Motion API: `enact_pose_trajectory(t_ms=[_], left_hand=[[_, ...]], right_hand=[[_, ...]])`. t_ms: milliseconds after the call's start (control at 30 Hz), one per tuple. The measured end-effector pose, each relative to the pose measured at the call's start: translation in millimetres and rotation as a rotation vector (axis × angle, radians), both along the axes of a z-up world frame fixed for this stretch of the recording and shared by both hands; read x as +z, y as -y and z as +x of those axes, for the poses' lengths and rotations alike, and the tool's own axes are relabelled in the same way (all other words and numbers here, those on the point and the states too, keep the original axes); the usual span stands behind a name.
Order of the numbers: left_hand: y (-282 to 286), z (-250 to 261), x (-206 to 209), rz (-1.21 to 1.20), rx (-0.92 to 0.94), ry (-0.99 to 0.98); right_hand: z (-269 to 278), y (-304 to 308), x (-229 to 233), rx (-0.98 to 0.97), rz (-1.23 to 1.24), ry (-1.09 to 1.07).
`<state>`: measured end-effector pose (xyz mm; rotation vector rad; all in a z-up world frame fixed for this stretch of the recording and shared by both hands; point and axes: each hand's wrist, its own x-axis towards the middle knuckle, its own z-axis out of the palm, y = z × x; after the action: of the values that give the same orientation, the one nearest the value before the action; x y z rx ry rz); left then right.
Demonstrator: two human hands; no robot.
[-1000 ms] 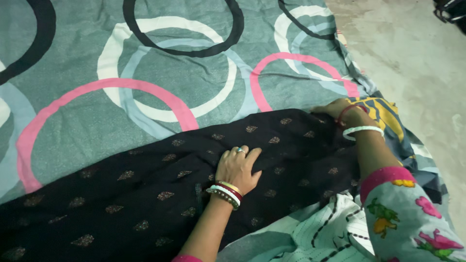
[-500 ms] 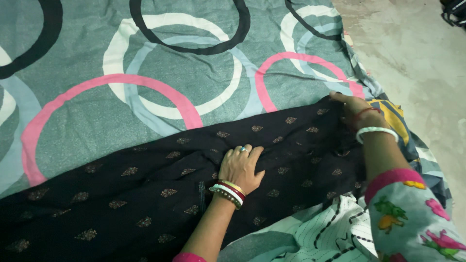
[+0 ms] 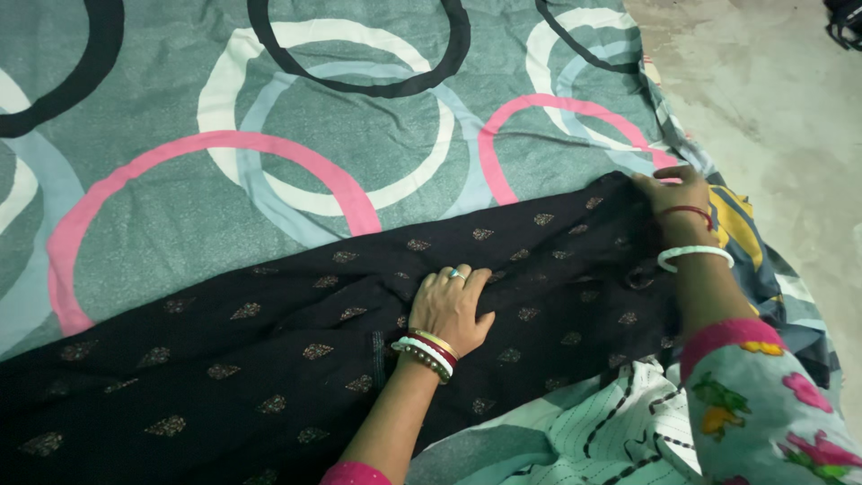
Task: The person folds a black patterned garment on a bed by smoothing it out and bringing the sides and bottom together into a compact rectangle.
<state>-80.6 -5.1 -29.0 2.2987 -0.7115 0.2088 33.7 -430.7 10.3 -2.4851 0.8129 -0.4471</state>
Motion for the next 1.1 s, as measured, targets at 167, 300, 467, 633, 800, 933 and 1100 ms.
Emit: enact_pose_trajectory(t_ms=[167, 300, 467, 633, 800, 933, 1100], left_hand=[[-1, -1, 6, -0.004, 0.015, -0.001], [0, -3, 16, 0.078, 0.019, -0.003], [9, -16, 14, 0.124, 0.03, 0.119], [6, -24, 17, 0.293, 0.001, -0.131], [-13, -27, 40, 0.377, -0.083, -0.427], [-40, -22, 58, 0.155, -0.104, -0.603], [-77, -28, 56, 0.146, 0.306, -0.066]], right_hand=[[-19, -13, 36, 0.038, -0.122, -0.491], [-28, 9, 22, 0.241, -0.114, -0.587], [-32, 21, -20, 0.195, -0.219, -0.031], [-46, -14, -15, 0.028, -0.393, -0.073], [-43, -15, -9, -0.073, -0.512, -0.119], [-40, -16, -16, 0.005, -0.555, 0.0], [2, -25, -17, -0.009, -0.269, -0.313]])
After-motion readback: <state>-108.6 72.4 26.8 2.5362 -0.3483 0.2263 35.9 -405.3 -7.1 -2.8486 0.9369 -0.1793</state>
